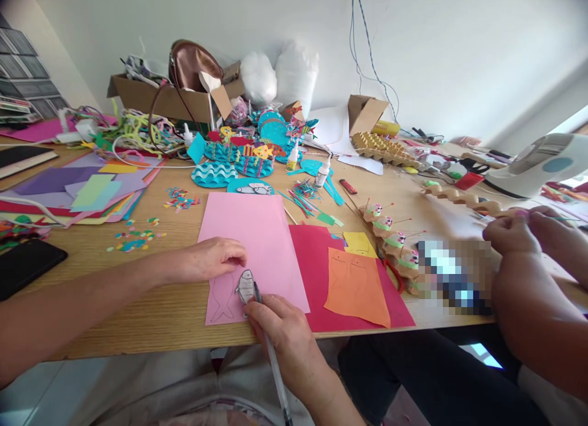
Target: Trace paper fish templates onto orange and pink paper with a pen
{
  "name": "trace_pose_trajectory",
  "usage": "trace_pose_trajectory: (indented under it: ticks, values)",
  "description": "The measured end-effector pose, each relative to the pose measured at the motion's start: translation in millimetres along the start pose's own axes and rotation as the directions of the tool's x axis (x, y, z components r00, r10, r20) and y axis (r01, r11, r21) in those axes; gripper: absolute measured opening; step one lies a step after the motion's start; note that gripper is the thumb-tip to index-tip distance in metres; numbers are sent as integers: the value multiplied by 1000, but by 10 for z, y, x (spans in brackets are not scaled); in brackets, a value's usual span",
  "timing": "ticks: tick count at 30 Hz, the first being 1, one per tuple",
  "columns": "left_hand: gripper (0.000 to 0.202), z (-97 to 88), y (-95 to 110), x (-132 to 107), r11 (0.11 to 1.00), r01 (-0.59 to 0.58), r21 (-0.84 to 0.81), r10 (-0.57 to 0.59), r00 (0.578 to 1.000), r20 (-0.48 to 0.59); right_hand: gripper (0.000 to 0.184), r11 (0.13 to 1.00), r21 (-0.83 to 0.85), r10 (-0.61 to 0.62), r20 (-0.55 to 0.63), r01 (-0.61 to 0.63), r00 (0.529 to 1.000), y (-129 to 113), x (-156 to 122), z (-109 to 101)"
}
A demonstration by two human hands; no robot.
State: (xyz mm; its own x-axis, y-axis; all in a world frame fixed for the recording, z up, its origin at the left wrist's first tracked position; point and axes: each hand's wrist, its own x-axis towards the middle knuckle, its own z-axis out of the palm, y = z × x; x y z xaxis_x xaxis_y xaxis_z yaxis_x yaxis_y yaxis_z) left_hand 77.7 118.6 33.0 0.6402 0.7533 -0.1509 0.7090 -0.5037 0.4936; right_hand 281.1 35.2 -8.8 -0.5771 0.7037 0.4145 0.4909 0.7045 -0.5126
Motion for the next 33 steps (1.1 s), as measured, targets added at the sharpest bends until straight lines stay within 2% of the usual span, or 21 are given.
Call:
trace_pose_trajectory:
  ticks: [5, 12, 18, 23, 29, 33]
  values:
    - [22, 12, -6, -73, 1000, -10, 22, 9, 1000, 8, 19, 998, -61, -7, 58, 10, 998, -2, 28, -10]
    - [31, 37, -74, -160, 993, -114, 6, 114, 993, -7, 20, 997, -68, -38, 65, 42, 997, 16, 30, -3]
    - [31, 101, -154, -211, 962, -270, 40, 271, 962, -43, 18, 996, -58, -58, 65, 62, 996, -4, 39, -15]
    - [38, 154, -200, -249, 932, -347, 106, 355, 932, -70, 19, 993, -93, -71, 74, 78, 995, -13, 28, -14]
    - [49, 164, -221, -264, 920, -358, 158, 370, 927, -55, 23, 980, -176, -77, 74, 89, 994, -44, 25, 0]
    - [52, 143, -222, -275, 925, -356, 132, 365, 930, -44, 27, 975, -204, -83, 52, 92, 995, -51, 34, 2]
